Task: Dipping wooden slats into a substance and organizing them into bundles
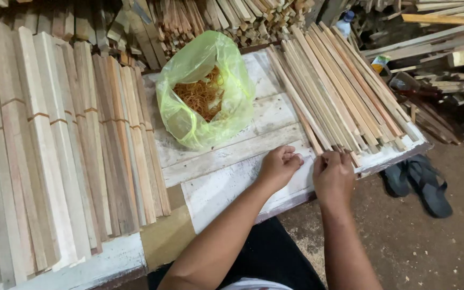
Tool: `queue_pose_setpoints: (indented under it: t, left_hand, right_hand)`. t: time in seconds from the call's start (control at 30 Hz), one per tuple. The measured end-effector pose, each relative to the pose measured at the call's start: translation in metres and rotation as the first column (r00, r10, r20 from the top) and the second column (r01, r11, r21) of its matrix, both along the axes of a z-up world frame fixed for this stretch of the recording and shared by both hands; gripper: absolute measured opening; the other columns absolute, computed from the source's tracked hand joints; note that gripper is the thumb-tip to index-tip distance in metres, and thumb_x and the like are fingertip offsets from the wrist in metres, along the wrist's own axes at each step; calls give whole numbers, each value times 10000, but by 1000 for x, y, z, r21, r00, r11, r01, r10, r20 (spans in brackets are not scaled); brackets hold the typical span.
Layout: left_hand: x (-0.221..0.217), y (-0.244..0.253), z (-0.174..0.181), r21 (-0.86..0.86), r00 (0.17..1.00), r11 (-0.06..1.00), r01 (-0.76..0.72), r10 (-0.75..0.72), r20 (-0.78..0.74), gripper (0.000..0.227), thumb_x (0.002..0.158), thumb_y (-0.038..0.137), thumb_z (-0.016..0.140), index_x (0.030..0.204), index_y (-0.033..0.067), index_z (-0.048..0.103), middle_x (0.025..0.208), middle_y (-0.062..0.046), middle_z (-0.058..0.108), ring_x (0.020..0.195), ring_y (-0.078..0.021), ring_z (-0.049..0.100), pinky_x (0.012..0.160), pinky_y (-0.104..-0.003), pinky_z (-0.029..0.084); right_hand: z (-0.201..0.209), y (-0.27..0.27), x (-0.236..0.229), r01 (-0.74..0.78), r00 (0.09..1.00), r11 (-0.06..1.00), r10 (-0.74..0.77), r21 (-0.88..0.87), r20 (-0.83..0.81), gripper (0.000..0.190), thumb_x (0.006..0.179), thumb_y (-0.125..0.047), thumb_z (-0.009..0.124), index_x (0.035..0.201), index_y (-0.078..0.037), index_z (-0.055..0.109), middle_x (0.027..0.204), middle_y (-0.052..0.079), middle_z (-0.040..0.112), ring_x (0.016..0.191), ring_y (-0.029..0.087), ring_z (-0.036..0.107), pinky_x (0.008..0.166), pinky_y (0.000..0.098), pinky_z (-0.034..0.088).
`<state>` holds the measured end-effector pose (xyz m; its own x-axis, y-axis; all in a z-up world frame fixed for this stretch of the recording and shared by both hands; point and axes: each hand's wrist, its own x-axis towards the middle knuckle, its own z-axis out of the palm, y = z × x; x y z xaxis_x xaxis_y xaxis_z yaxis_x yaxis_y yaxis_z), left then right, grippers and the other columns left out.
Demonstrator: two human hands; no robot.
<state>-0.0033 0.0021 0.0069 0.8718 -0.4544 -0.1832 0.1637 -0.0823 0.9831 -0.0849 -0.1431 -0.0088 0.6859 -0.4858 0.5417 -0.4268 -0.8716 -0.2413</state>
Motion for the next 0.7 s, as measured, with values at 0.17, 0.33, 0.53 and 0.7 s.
queue_pose_setpoints:
  t: [0.17, 0.33, 0.53, 0.7]
  left_hand:
    - [0, 9, 26, 32, 996, 999, -7, 10, -84, 611, 899, 352, 722, 1328, -72, 619, 1143, -236, 735, 1042, -335, 731, 859, -432, 613]
    - [-1, 1, 11, -195, 975, 978, -74, 29, -221, 393, 900, 135, 703, 1227, -80, 666, 1026, -223, 745, 835, -260, 750, 714, -329, 645]
    - [-1, 6, 24, -374, 963, 920, -116, 12, -269, 499, 890, 85, 739, 1297, -156, 581, 1097, -283, 712, 888, -319, 744, 771, -376, 652]
    - [5, 4, 8, -515, 936, 823, -240, 55, -348, 463, 918, 41, 740, 1289, -167, 557, 1080, -270, 694, 945, -362, 737, 826, -421, 652]
  right_hand:
    - [42, 39, -19, -173, 982, 784, 183, 596, 44, 171, 800, -241, 845, 918, -125, 801, 889, 140, 757, 865, 410, 739, 673, 482, 589]
    - [58, -33, 4, -208, 976, 954, 187, 218, 114, 120, 973, -252, 830, 996, -137, 812, 832, 118, 709, 801, 349, 727, 715, 423, 590]
    - [-2, -108, 66, 54, 997, 990, -61, -127, -47, 226, 926, -373, 805, 1045, -182, 818, 925, 117, 695, 847, 366, 720, 705, 485, 603]
    - [13, -83, 68, 126, 977, 984, -101, 126, -190, 288, 917, -408, 772, 1064, -172, 699, 905, 140, 723, 957, 410, 723, 799, 578, 584]
